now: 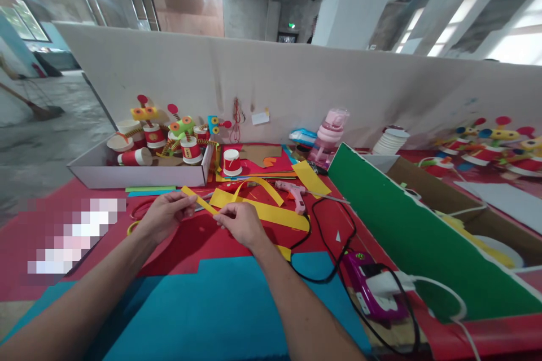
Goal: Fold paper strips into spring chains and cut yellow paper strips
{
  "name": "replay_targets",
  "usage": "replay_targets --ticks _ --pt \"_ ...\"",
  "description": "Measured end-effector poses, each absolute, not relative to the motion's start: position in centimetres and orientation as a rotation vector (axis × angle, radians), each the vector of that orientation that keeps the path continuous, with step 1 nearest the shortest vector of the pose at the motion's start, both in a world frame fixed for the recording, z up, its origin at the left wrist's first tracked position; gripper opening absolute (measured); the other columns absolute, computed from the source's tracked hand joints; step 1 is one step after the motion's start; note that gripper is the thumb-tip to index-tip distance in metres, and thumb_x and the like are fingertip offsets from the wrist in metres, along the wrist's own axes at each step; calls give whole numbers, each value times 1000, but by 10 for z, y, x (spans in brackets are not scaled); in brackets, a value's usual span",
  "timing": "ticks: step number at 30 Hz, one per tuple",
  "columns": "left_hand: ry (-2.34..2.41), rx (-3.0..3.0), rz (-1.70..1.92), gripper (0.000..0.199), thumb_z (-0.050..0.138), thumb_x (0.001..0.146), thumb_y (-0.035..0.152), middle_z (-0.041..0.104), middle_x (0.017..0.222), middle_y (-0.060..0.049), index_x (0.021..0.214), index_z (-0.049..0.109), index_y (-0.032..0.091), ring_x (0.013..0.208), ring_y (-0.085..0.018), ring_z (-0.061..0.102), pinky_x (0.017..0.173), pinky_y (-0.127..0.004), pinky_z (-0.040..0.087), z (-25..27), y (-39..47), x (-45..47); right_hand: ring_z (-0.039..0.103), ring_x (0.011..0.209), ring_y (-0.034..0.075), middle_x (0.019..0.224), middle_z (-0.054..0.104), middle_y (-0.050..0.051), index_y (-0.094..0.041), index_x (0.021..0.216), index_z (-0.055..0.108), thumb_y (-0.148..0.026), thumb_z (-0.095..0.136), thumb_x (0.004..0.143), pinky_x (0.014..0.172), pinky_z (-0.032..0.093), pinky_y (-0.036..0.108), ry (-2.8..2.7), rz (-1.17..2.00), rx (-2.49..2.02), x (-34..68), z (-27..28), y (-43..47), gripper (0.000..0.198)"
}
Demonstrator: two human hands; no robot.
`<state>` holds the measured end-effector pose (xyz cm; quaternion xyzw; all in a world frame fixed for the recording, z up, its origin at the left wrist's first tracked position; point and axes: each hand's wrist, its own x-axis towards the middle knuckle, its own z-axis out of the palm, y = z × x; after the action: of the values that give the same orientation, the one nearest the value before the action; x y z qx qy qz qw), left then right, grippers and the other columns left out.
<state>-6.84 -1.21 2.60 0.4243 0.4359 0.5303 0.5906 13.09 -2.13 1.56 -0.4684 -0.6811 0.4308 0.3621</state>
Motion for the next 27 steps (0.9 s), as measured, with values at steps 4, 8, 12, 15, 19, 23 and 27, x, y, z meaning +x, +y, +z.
replay_targets --ticks 4,8,12,15,19,23,27 --pt "1019 903 1314 23 82 58 28 60 56 -1 68 71 10 50 -7 49 50 -19 40 33 -8 -80 58 53 13 60 66 3 -17 70 69 -35 65 77 51 43 23 -1751 1124 -1210 131 16 -21 20" --pt "1018 834 1481 29 81 58 27 62 62 -2 80 72 11 55 -8 52 51 -19 41 36 -3 -93 59 56 14 62 67 3 -17 69 70 -32 65 76 54 44 24 -1747 1046 -1236 135 20 -20 17" --pt "958 1026 1239 35 81 59 23 65 69 -2 91 72 13 57 -8 53 56 -21 42 31 -8 -84 62 61 15 65 68 3 -17 70 70 -32 64 78 59 45 24 -1696 984 -1175 136 23 -21 18" --pt "949 1215 1052 23 80 63 25 66 69 -2 80 71 13 58 -9 54 57 -22 42 23 -16 -65 60 61 14 64 67 1 -17 71 70 -31 64 79 59 44 23 -1764 936 -1125 132 23 -23 17" --pt "1025 1265 1070 21 79 64 29 62 55 -2 64 69 10 52 -9 51 54 -21 40 14 -17 -52 60 66 15 71 68 2 -18 78 71 -31 64 81 63 45 25 -1879 793 -1116 130 24 -26 15" --pt "990 919 1450 26 82 59 29 67 63 -4 69 67 11 55 -10 58 56 -22 46 18 -8 -59 59 92 21 97 68 8 -20 95 69 -33 64 82 85 44 34 -1673 308 -1085 132 32 -33 19" --pt "844 734 1641 29 83 56 22 68 66 -2 74 64 13 60 -10 61 61 -22 51 29 -7 -63 58 75 17 79 66 5 -19 83 70 -34 59 85 72 45 30 -1608 527 -994 121 32 -40 19"
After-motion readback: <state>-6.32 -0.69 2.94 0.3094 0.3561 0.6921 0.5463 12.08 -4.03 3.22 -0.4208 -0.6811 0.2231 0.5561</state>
